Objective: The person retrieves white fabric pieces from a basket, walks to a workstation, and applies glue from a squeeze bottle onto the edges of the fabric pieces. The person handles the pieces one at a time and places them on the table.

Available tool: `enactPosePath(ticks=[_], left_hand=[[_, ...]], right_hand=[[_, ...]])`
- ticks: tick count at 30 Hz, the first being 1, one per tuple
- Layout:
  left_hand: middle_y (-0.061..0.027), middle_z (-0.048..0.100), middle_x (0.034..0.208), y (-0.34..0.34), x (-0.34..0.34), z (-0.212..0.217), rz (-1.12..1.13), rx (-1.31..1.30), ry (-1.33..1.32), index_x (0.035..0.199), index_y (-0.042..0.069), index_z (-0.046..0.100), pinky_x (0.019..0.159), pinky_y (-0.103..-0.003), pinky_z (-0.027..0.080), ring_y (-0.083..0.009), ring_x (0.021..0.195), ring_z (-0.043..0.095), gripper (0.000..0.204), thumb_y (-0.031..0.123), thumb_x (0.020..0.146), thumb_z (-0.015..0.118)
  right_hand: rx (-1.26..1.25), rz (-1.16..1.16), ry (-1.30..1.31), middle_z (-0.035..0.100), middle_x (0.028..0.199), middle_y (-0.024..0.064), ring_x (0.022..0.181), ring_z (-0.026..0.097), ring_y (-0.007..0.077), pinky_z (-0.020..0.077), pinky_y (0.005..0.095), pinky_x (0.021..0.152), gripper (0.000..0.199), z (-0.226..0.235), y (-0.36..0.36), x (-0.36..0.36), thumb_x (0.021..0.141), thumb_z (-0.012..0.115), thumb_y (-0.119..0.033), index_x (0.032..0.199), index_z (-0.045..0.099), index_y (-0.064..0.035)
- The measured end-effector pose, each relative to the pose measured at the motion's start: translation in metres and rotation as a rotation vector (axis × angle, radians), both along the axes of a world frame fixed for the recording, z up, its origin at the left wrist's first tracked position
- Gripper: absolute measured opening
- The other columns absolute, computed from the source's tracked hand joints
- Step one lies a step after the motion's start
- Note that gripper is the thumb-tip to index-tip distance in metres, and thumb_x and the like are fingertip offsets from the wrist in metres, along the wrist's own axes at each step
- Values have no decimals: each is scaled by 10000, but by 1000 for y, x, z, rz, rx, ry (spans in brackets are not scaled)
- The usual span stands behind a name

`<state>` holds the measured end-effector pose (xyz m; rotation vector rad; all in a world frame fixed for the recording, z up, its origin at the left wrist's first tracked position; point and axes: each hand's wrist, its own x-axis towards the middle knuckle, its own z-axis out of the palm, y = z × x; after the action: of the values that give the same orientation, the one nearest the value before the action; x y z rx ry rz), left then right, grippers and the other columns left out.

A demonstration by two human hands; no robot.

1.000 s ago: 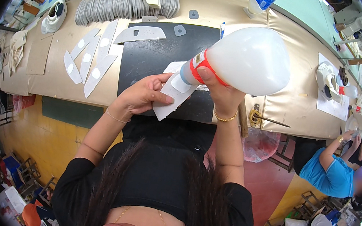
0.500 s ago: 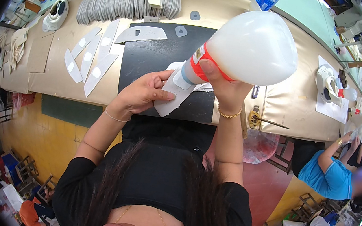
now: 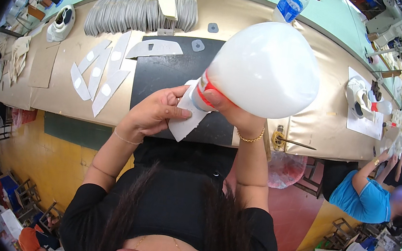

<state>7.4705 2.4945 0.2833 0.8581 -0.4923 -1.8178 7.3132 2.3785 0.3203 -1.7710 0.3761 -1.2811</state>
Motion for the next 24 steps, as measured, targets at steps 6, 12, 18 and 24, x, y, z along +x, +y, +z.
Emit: enactPosePath(ticks=[6, 12, 18, 24], left_hand=[[-94, 632, 1027, 1, 4, 10, 17, 23, -29, 1313, -31, 392, 520, -136, 485, -102, 824, 644, 559, -40, 797, 605], [-100, 630, 1038, 3, 6, 19, 53, 14, -9, 1315, -33, 390, 471, -119, 460, -95, 828, 643, 554, -36, 801, 596], [-96, 630, 1039, 2, 2, 22, 115, -2, 59, 1311, -41, 391, 637, -175, 519, -115, 853, 641, 556, -52, 794, 594], [-89, 629, 1035, 3, 5, 17, 79, 2, 27, 1318, -43, 383, 750, -220, 527, -118, 858, 637, 570, -61, 789, 594]], right_hand=[[28, 12, -92, 665, 939, 60, 857, 618, 189, 491, 341, 782, 308, 0, 5, 5, 751, 772, -239, 962, 671, -39], [30, -17, -95, 653, 965, 61, 881, 609, 191, 485, 344, 800, 365, -2, 5, -3, 739, 784, -269, 993, 656, -40], [-8, -96, -73, 646, 975, 62, 879, 608, 195, 486, 344, 806, 415, -12, -6, -10, 724, 793, -304, 999, 647, -30], [-35, -178, -38, 637, 993, 76, 898, 604, 205, 484, 346, 818, 511, -18, -13, -15, 711, 786, -403, 1001, 635, -11]])
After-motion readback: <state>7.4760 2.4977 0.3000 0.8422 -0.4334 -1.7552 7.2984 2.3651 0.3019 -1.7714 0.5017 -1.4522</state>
